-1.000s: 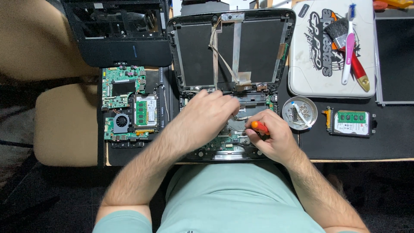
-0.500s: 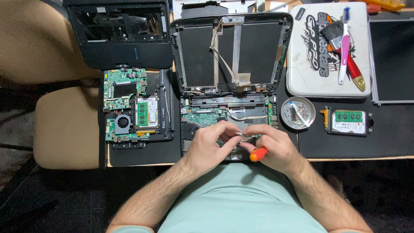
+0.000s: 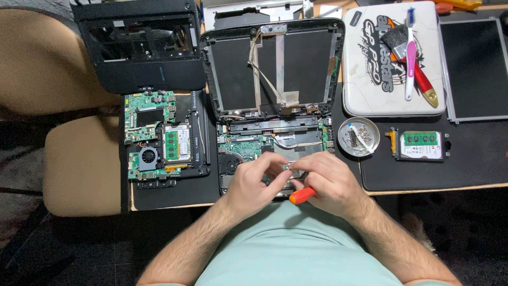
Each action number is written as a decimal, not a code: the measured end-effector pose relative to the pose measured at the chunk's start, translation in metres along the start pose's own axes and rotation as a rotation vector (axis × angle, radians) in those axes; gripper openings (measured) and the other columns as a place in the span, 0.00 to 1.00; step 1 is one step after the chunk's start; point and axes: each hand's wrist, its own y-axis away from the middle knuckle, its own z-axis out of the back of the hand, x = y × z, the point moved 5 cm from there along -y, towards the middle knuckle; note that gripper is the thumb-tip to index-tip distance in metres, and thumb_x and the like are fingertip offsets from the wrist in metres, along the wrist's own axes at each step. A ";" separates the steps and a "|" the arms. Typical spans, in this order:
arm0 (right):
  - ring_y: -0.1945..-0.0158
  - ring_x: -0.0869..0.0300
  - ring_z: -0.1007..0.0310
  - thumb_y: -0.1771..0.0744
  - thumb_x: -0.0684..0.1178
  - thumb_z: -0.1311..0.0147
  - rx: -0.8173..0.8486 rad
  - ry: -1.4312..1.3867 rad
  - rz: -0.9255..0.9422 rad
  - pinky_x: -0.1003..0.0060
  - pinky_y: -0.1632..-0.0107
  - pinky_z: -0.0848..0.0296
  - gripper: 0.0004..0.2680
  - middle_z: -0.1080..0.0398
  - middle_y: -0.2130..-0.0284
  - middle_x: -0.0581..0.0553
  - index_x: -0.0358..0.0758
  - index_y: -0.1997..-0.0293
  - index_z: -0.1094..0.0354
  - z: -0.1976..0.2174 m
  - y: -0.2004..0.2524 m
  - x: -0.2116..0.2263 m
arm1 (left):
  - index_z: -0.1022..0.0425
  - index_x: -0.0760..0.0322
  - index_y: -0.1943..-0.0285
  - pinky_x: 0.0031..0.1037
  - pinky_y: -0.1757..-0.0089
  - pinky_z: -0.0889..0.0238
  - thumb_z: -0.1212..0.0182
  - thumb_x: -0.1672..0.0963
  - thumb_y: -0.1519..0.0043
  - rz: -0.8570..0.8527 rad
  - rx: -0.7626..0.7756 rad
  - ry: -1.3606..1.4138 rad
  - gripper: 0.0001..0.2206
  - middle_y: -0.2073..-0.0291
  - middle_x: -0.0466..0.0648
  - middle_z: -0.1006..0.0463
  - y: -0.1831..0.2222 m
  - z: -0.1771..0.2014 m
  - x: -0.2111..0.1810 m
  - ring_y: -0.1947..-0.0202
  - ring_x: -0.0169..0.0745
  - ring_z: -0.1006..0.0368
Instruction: Installing a motherboard and connecting various internal ribbon cables and components inside a laptop chassis.
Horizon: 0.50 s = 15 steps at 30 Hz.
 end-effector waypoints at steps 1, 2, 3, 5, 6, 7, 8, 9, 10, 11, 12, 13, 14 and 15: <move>0.60 0.41 0.12 0.30 0.38 0.27 -0.003 0.004 -0.004 0.46 0.58 0.11 0.15 0.12 0.54 0.39 0.42 0.70 0.36 0.003 0.002 -0.001 | 0.16 0.57 0.42 0.32 0.66 0.16 0.25 0.59 0.27 -0.001 0.006 0.001 0.08 0.67 0.48 0.09 0.000 0.011 0.000 0.71 0.42 0.11; 0.61 0.42 0.11 0.30 0.38 0.27 -0.013 0.001 -0.037 0.46 0.59 0.12 0.16 0.11 0.55 0.40 0.42 0.71 0.36 0.007 0.004 -0.003 | 0.14 0.56 0.47 0.33 0.66 0.17 0.26 0.58 0.27 -0.191 -0.023 -0.162 0.03 0.69 0.47 0.10 0.001 0.022 -0.010 0.72 0.45 0.13; 0.61 0.42 0.11 0.31 0.39 0.26 -0.025 0.006 -0.080 0.46 0.60 0.13 0.16 0.11 0.55 0.41 0.43 0.71 0.36 0.013 0.008 -0.004 | 0.11 0.54 0.51 0.35 0.66 0.18 0.27 0.57 0.26 -0.385 -0.045 -0.314 0.01 0.71 0.46 0.11 0.002 0.029 -0.018 0.74 0.47 0.15; 0.61 0.41 0.11 0.30 0.40 0.26 -0.051 0.016 -0.153 0.46 0.60 0.13 0.16 0.10 0.55 0.40 0.42 0.71 0.36 0.028 0.022 -0.011 | 0.10 0.53 0.52 0.36 0.67 0.20 0.27 0.56 0.26 -0.416 -0.081 -0.353 0.02 0.72 0.45 0.14 0.021 0.042 0.004 0.75 0.46 0.17; 0.61 0.41 0.11 0.30 0.41 0.26 -0.075 0.015 -0.213 0.47 0.59 0.14 0.16 0.10 0.56 0.40 0.42 0.72 0.36 0.037 0.031 -0.014 | 0.09 0.52 0.54 0.37 0.68 0.21 0.26 0.55 0.26 -0.440 -0.130 -0.403 0.03 0.73 0.43 0.16 0.031 0.048 0.015 0.76 0.45 0.19; 0.61 0.41 0.11 0.30 0.41 0.26 -0.080 0.034 -0.233 0.47 0.59 0.14 0.16 0.10 0.56 0.40 0.42 0.72 0.36 0.048 0.041 -0.015 | 0.09 0.52 0.54 0.37 0.68 0.21 0.26 0.55 0.26 -0.448 -0.112 -0.383 0.03 0.73 0.43 0.16 0.036 0.047 0.020 0.76 0.45 0.19; 0.61 0.43 0.11 0.30 0.40 0.25 -0.122 0.081 -0.327 0.50 0.58 0.14 0.16 0.10 0.55 0.41 0.42 0.71 0.34 0.060 0.052 -0.019 | 0.10 0.53 0.56 0.37 0.68 0.23 0.26 0.55 0.26 -0.450 -0.166 -0.415 0.05 0.74 0.43 0.17 0.041 0.050 0.025 0.77 0.46 0.21; 0.61 0.46 0.11 0.31 0.39 0.24 -0.164 0.125 -0.417 0.54 0.56 0.15 0.15 0.09 0.55 0.42 0.42 0.71 0.33 0.071 0.063 -0.023 | 0.10 0.54 0.59 0.38 0.68 0.25 0.26 0.56 0.26 -0.448 -0.223 -0.449 0.07 0.74 0.42 0.19 0.047 0.054 0.031 0.78 0.47 0.24; 0.61 0.46 0.11 0.31 0.39 0.24 -0.168 0.143 -0.433 0.54 0.56 0.15 0.15 0.09 0.55 0.42 0.42 0.71 0.33 0.082 0.083 -0.031 | 0.10 0.54 0.59 0.38 0.68 0.25 0.26 0.56 0.26 -0.454 -0.209 -0.430 0.07 0.74 0.42 0.19 0.048 0.053 0.036 0.78 0.47 0.24; 0.60 0.45 0.12 0.30 0.39 0.22 -0.191 0.239 -0.497 0.54 0.55 0.17 0.14 0.09 0.54 0.41 0.40 0.68 0.29 0.094 0.106 -0.041 | 0.10 0.54 0.60 0.38 0.69 0.26 0.23 0.55 0.27 -0.457 -0.242 -0.455 0.07 0.75 0.42 0.19 0.051 0.054 0.039 0.78 0.47 0.25; 0.58 0.44 0.12 0.29 0.39 0.20 -0.213 0.336 -0.560 0.54 0.55 0.19 0.13 0.09 0.52 0.41 0.39 0.65 0.26 0.106 0.128 -0.049 | 0.10 0.54 0.61 0.39 0.69 0.27 0.20 0.54 0.28 -0.460 -0.275 -0.480 0.08 0.75 0.42 0.20 0.055 0.055 0.043 0.78 0.47 0.27; 0.58 0.44 0.12 0.29 0.39 0.20 -0.214 0.344 -0.565 0.54 0.55 0.19 0.13 0.09 0.52 0.41 0.39 0.65 0.26 0.119 0.135 -0.052 | 0.10 0.54 0.61 0.39 0.69 0.27 0.20 0.54 0.28 -0.463 -0.270 -0.471 0.08 0.75 0.42 0.20 0.051 0.055 0.035 0.78 0.47 0.27; 0.59 0.49 0.19 0.27 0.36 0.21 -0.207 0.428 -0.620 0.57 0.55 0.23 0.08 0.11 0.48 0.38 0.34 0.52 0.21 0.132 0.143 -0.056 | 0.14 0.59 0.60 0.39 0.67 0.33 0.24 0.56 0.26 -0.466 -0.222 -0.493 0.09 0.73 0.45 0.18 0.045 0.053 0.027 0.75 0.46 0.26; 0.60 0.55 0.27 0.25 0.34 0.22 -0.198 0.509 -0.672 0.60 0.54 0.27 0.09 0.14 0.43 0.35 0.29 0.39 0.16 0.146 0.150 -0.061 | 0.18 0.64 0.60 0.40 0.65 0.38 0.27 0.58 0.24 -0.467 -0.175 -0.517 0.10 0.70 0.49 0.17 0.040 0.052 0.019 0.71 0.46 0.25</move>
